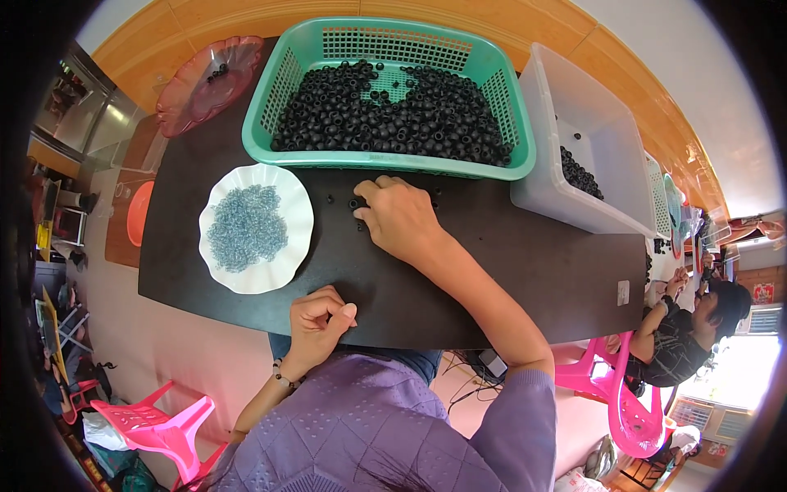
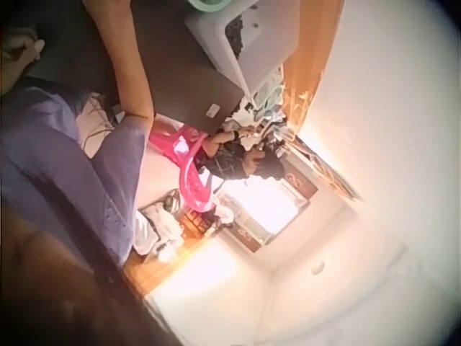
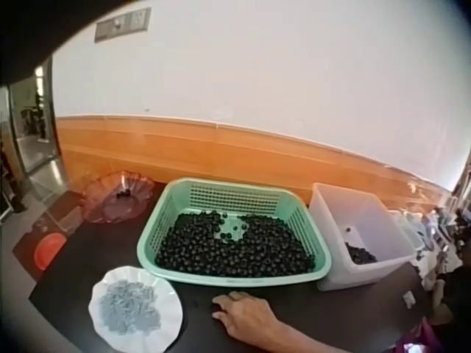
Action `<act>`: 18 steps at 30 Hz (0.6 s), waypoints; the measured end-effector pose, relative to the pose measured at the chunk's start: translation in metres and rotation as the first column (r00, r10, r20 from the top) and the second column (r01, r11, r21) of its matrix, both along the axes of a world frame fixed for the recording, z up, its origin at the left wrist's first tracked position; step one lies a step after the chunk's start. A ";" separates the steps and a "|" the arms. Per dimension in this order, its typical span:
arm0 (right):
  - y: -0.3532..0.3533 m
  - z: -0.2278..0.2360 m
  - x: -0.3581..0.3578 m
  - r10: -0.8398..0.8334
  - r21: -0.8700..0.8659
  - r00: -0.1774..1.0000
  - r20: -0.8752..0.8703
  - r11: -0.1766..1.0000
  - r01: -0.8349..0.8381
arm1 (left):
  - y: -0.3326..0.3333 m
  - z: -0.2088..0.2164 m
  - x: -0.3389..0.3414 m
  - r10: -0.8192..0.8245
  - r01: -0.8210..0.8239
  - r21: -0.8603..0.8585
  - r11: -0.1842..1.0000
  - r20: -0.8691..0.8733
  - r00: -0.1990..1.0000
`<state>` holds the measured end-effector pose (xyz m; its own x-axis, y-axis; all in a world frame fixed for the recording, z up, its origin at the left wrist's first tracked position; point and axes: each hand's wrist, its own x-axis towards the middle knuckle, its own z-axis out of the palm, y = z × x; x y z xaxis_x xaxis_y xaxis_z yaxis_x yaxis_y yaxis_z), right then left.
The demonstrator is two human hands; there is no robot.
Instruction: The person picks up black beads and small blue beads by hand, inserting the blue beads into the black beads before placing the assembled pieces onto the table.
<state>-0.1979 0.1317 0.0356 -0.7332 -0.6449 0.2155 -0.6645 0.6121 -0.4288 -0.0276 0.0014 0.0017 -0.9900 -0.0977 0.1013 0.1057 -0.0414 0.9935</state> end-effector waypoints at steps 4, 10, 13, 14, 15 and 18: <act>-0.007 -0.004 -0.003 -0.007 0.009 1.000 0.003 1.000 0.007 | 0.001 -0.002 0.000 0.003 -0.003 0.002 1.000 -0.011 1.000; 0.000 0.000 -0.003 0.017 -0.069 0.994 0.107 0.998 -0.009 | 0.001 -0.003 0.000 -0.002 0.002 0.014 1.000 -0.005 1.000; 0.010 0.019 0.009 0.089 -0.270 0.836 0.541 0.960 0.072 | 0.000 -0.002 0.002 0.008 -0.010 0.066 0.998 0.030 1.000; 0.013 0.022 0.016 0.092 -0.271 0.835 0.542 0.960 0.071 | 0.000 -0.002 0.003 0.007 -0.012 0.093 0.996 0.057 0.998; 0.019 0.026 0.024 0.179 -0.401 0.746 0.641 0.907 0.128 | 0.000 0.000 0.002 0.005 -0.010 0.094 0.996 0.056 0.998; 0.031 0.029 0.047 0.339 -0.546 0.559 0.757 0.798 0.255 | 0.004 0.005 0.001 0.035 -0.051 0.174 0.983 0.091 0.995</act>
<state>-0.1509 0.1631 0.0643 -0.7445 -0.6558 -0.1254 0.1231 0.0497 -0.9911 -0.0262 0.0059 0.0067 -0.9888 -0.1490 -0.0081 0.0242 -0.2133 0.9767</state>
